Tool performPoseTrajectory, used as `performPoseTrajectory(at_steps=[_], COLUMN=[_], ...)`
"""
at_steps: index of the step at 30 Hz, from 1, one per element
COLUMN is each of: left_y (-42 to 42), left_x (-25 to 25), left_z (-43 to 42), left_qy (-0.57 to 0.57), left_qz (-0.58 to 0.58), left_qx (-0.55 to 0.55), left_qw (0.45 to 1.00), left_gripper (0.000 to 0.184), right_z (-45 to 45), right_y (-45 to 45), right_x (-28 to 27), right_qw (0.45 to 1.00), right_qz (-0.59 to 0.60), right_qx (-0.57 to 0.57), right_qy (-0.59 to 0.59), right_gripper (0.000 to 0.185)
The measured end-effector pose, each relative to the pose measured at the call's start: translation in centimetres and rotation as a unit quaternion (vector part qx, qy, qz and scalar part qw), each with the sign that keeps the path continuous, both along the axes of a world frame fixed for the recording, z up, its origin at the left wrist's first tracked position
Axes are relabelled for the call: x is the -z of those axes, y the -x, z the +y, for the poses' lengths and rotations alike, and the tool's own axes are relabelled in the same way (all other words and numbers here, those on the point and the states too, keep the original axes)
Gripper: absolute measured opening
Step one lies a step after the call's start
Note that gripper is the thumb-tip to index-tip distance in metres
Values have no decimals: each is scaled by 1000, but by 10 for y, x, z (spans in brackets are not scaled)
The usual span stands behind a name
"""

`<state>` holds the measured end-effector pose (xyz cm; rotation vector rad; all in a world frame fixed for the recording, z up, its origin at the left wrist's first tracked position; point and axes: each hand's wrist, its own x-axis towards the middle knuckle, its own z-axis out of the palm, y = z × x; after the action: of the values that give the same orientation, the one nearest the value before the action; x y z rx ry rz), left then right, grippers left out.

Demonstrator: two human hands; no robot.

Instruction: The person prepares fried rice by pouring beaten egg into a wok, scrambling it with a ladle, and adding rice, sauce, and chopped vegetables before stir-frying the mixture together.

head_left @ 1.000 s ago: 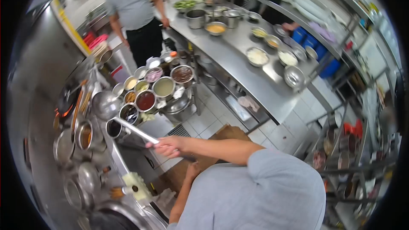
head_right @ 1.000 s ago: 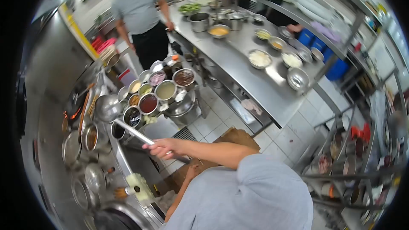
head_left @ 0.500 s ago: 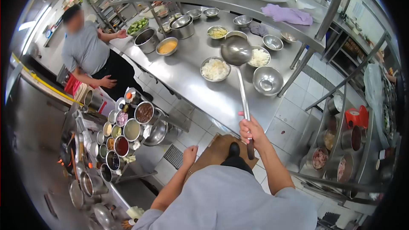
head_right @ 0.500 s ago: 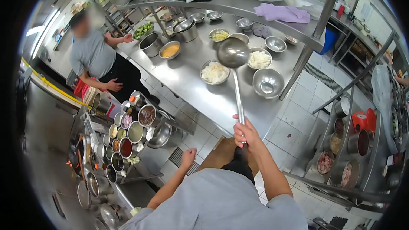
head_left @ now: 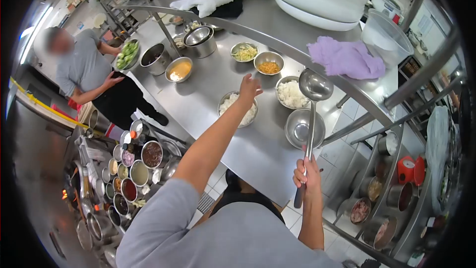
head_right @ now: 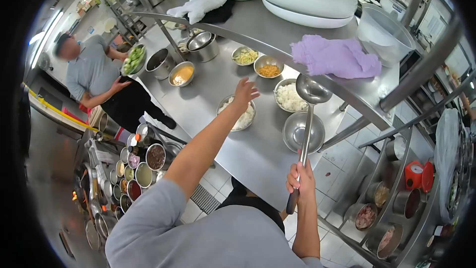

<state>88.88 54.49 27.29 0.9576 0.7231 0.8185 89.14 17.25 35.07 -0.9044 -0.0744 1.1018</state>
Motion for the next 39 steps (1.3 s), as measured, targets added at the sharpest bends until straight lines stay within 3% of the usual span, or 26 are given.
performPoseTrajectory(at_steps=[2, 4, 6, 8, 11, 14, 16, 18, 22, 25, 27, 30, 33, 39], left_y=[-54, -81, -101, -117, -114, -67, -8, 68, 211, 279, 304, 325, 345, 307], left_x=[57, 63, 53, 75, 72, 53, 27, 7, 22, 62, 76, 70, 83, 57], left_z=[50, 68, 76, 92, 102, 106, 100, 95, 99, 101, 94, 102, 151, 279], left_qy=[131, 161, 158, 92, 101, 116, 148, 74, -20, 14, 40, 108, 79, 80], left_qz=[62, 171, 221, 228, 182, 111, 15, 35, 201, 254, 236, 215, 197, 121], left_qx=[14, 38, -15, -49, -70, -18, -64, -103, -131, -102, -85, -23, -117, -160], left_qw=[989, 971, 962, 968, 976, 987, 987, 991, 971, 962, 967, 970, 970, 976], left_gripper=[51, 47, 42, 39, 30, 25, 23, 28, 22, 19, 20, 31, 45, 44], right_z=[0, -5, -3, -1, 0, 13, 28, 47, 105, 156, 185, 229, 272, 326], right_y=[7, 15, 21, 21, 22, 18, 14, 12, 25, 48, 67, 100, 121, 158], right_x=[-5, -13, -14, -11, -6, -7, -7, -6, -13, -33, -41, -50, -43, -49], right_qw=[1000, 999, 999, 999, 998, 999, 1000, 999, 991, 983, 974, 970, 962, 964], right_qz=[10, 18, 12, 1, -6, 1, 0, 1, -5, 35, 70, 16, -6, -1], right_qx=[18, 35, 41, 32, 42, 20, -10, -45, -130, -173, -211, -241, -272, -264], right_qy=[7, 12, 3, 7, 40, 33, 13, -3, -41, -46, -41, -26, -17, 21], right_gripper=[42, 43, 45, 45, 48, 47, 46, 45, 41, 38, 36, 35, 34, 35])
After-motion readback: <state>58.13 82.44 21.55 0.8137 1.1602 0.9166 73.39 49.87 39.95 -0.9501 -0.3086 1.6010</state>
